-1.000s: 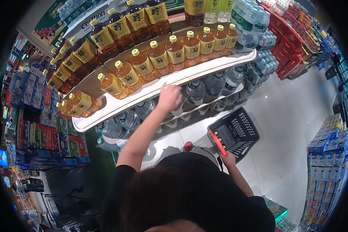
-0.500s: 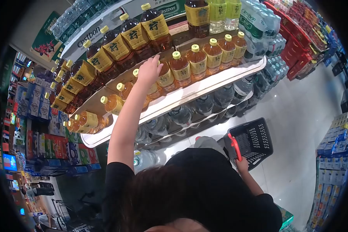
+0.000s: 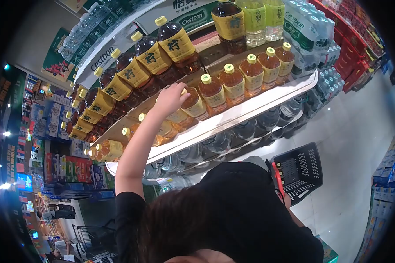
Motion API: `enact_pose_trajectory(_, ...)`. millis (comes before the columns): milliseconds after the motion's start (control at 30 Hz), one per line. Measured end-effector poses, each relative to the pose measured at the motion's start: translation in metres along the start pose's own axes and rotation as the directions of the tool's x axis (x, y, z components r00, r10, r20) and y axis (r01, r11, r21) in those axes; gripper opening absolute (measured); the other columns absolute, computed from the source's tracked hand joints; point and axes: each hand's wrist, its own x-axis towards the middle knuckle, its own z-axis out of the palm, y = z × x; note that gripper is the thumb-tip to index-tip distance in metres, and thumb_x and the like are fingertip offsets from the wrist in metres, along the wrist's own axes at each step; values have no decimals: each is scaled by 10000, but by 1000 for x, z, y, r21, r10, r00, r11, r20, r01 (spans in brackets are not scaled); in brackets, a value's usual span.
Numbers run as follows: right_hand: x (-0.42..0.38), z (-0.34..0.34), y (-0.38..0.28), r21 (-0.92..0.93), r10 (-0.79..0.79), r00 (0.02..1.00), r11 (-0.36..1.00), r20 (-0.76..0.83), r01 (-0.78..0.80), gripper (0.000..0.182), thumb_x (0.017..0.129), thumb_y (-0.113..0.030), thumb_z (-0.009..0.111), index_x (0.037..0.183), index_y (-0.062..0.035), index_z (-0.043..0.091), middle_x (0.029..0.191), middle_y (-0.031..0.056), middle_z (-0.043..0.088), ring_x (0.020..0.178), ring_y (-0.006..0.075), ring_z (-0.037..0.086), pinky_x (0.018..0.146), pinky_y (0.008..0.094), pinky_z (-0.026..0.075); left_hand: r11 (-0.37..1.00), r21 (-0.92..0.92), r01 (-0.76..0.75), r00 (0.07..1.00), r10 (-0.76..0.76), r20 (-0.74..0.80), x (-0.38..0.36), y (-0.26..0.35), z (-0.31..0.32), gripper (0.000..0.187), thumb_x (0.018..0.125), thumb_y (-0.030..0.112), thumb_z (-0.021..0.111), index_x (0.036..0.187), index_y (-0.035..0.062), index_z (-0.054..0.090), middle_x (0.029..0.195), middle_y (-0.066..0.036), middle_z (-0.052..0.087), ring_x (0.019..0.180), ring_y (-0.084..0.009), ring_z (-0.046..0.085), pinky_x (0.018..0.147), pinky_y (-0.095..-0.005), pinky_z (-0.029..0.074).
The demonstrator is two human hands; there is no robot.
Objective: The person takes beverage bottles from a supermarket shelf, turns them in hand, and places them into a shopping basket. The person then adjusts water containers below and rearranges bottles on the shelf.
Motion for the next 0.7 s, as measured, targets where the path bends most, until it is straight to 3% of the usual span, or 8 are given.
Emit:
enact_pose_trajectory(67,-1,-2,-4,-20,23,1000,1000,15,-22,298,752,-300,662,935,-66,638,831,188,644,834,361,627,721,428,478,1000,-6,-8,1000,8,10,9,1,0,429,834,379,592,1099,50,520,972,-156,594,881,-329,598,794,-433,466)
enact_pose_trajectory(167,-7,-6,-13,-42,50,999,998,-3,-50,295,752,-299,660,935,-69,637,832,187,644,835,361,627,722,430,478,996,-48,-78,991,72,-109,25,16,3,553,809,411,617,1194,37,487,1055,-168,577,940,-342,584,822,-430,466)
enact_pose_trajectory(300,-12,-11,-21,-57,74,997,996,-3,-74,292,753,-298,659,936,-73,635,832,186,644,836,362,626,723,432,479,979,-81,-187,981,181,-70,50,40,9,616,787,408,642,1239,31,460,1087,-158,569,987,-318,575,841,-422,463)
enact_pose_trajectory(433,-16,-14,-25,-61,91,996,994,-1,-91,289,753,-297,657,937,-76,633,833,185,644,837,362,626,724,434,480,983,-78,-168,986,167,-17,68,50,17,410,855,315,571,1176,69,503,1046,-154,585,926,-318,599,786,-409,488)
enact_pose_trajectory(467,-16,-15,-26,-65,92,996,994,-1,-92,288,754,-297,657,937,-77,633,834,185,644,837,362,626,724,435,480,974,-56,-220,975,218,-51,69,48,18,306,886,277,524,1123,84,523,1017,-156,587,882,-322,607,735,-412,499)
enact_pose_trajectory(567,-18,-15,-28,-67,102,995,993,0,-102,285,754,-296,655,938,-80,631,834,184,644,838,363,626,725,436,480,982,3,-190,974,188,125,71,51,7,320,904,276,499,1174,105,508,1032,-142,575,928,-324,581,758,-416,482)
enact_pose_trajectory(700,-20,-17,-28,-71,113,994,991,5,-112,282,755,-295,654,939,-83,629,835,183,644,839,363,625,726,438,481,981,0,-195,969,192,153,68,54,3,285,907,282,496,1135,117,539,1002,-127,576,905,-326,584,743,-414,483)
